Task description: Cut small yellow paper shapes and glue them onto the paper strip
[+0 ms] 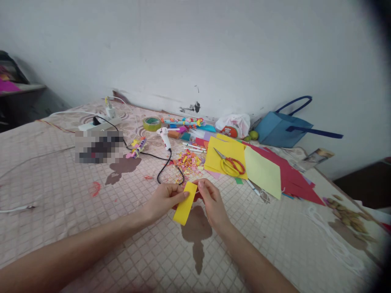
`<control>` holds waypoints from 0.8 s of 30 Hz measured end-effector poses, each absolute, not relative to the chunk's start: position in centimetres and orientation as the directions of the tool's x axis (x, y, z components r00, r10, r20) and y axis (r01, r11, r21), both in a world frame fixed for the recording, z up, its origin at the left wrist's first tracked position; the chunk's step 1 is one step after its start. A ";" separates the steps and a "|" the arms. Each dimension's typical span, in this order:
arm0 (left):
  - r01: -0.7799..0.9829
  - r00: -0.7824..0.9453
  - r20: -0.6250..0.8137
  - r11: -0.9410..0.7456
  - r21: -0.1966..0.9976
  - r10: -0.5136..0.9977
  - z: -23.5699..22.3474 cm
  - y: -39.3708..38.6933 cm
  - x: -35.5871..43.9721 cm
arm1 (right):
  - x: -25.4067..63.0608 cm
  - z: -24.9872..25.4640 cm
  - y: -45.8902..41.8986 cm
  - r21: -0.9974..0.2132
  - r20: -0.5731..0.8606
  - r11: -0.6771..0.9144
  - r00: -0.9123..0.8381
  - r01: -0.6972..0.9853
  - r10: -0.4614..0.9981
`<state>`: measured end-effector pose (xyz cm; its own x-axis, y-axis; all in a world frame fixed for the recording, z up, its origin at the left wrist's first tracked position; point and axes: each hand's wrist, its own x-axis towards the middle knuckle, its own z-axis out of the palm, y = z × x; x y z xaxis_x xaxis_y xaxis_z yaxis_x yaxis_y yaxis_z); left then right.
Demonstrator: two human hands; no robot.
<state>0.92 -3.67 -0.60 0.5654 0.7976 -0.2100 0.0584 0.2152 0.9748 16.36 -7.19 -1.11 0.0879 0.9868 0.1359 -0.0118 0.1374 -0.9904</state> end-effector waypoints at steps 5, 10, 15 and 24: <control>0.086 0.566 -0.181 0.160 0.983 0.804 -0.7 -3.6 0.9 | 16.4 -1.3 -7.2 -0.993 0.121 0.119 0.091 0.023 0.989; 0.077 0.561 -0.143 0.120 0.990 0.815 -0.7 -3.6 0.9 | 16.4 -1.4 -7.2 -0.991 0.124 0.120 0.090 0.052 0.988; 0.042 0.522 -0.127 0.123 0.991 0.843 -0.6 -3.5 1.0 | 16.3 -1.3 -7.3 -0.992 0.123 0.121 0.056 0.041 0.991; 0.056 0.528 -0.113 0.098 0.994 0.841 -0.7 -3.4 0.8 | 16.8 -0.7 -7.2 -0.995 0.100 0.100 0.019 0.026 0.995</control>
<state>0.85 -3.37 -0.66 0.5285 0.8414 -0.1130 0.0564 0.0980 0.9936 16.82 -7.18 -0.74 0.0192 0.9948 0.1000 0.0255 0.0995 -0.9947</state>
